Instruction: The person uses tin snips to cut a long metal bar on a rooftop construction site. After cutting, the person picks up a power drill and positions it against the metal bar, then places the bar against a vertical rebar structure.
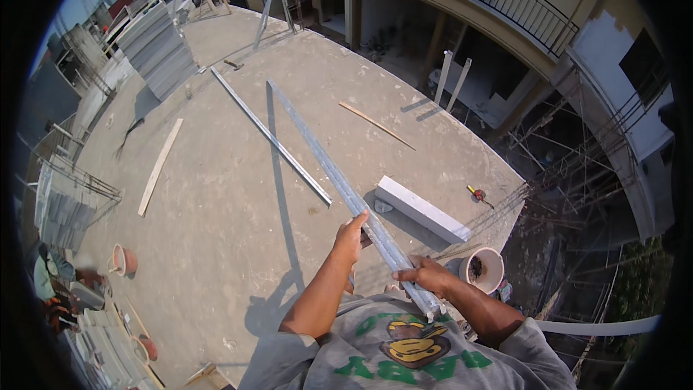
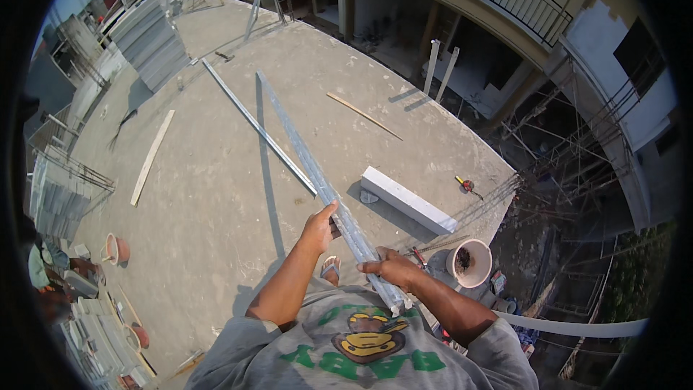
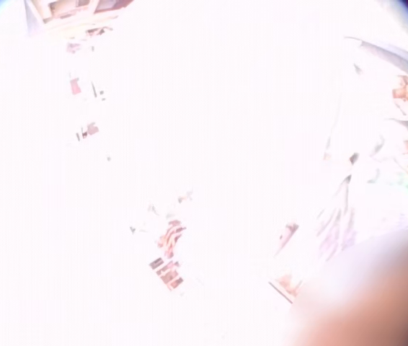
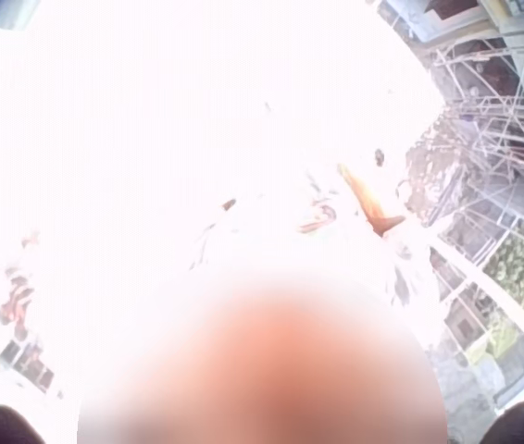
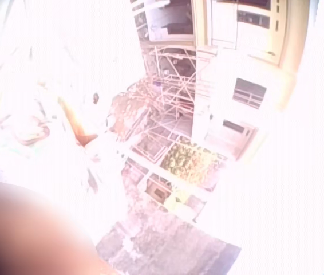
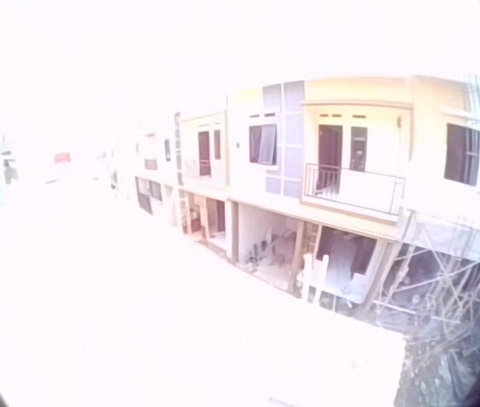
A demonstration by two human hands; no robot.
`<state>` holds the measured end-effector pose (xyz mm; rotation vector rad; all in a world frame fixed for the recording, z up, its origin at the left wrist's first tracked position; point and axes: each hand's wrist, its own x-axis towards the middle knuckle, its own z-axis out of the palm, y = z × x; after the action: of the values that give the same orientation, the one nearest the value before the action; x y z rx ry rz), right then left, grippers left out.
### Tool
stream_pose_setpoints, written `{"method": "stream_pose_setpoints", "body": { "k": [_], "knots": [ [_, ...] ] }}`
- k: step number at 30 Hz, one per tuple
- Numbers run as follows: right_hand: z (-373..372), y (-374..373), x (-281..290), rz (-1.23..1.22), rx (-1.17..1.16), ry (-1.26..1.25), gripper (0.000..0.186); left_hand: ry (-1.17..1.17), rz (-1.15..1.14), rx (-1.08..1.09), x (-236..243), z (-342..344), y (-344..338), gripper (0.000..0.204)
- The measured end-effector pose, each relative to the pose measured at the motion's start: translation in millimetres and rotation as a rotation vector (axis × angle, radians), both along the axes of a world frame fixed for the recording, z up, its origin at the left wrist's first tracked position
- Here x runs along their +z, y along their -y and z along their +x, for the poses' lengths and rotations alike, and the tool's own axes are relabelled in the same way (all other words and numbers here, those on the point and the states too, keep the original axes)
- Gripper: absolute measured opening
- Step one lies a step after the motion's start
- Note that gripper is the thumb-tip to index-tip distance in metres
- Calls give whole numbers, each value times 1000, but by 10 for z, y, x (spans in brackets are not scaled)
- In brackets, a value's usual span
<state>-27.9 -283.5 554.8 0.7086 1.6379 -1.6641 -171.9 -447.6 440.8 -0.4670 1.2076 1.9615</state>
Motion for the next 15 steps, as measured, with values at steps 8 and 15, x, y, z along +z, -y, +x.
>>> {"method": "stream_pose_setpoints", "body": {
  "k": [8, 15],
  "knots": [
    [-76, 25, 268, 525, 294, -151, 62, 105, -57, -22, -101, -498, -137, 53],
    [-251, 88, 526, 714, 374, -242, 59, -43, 74, -38, 36, -797, -160, 47]
  ]
}}
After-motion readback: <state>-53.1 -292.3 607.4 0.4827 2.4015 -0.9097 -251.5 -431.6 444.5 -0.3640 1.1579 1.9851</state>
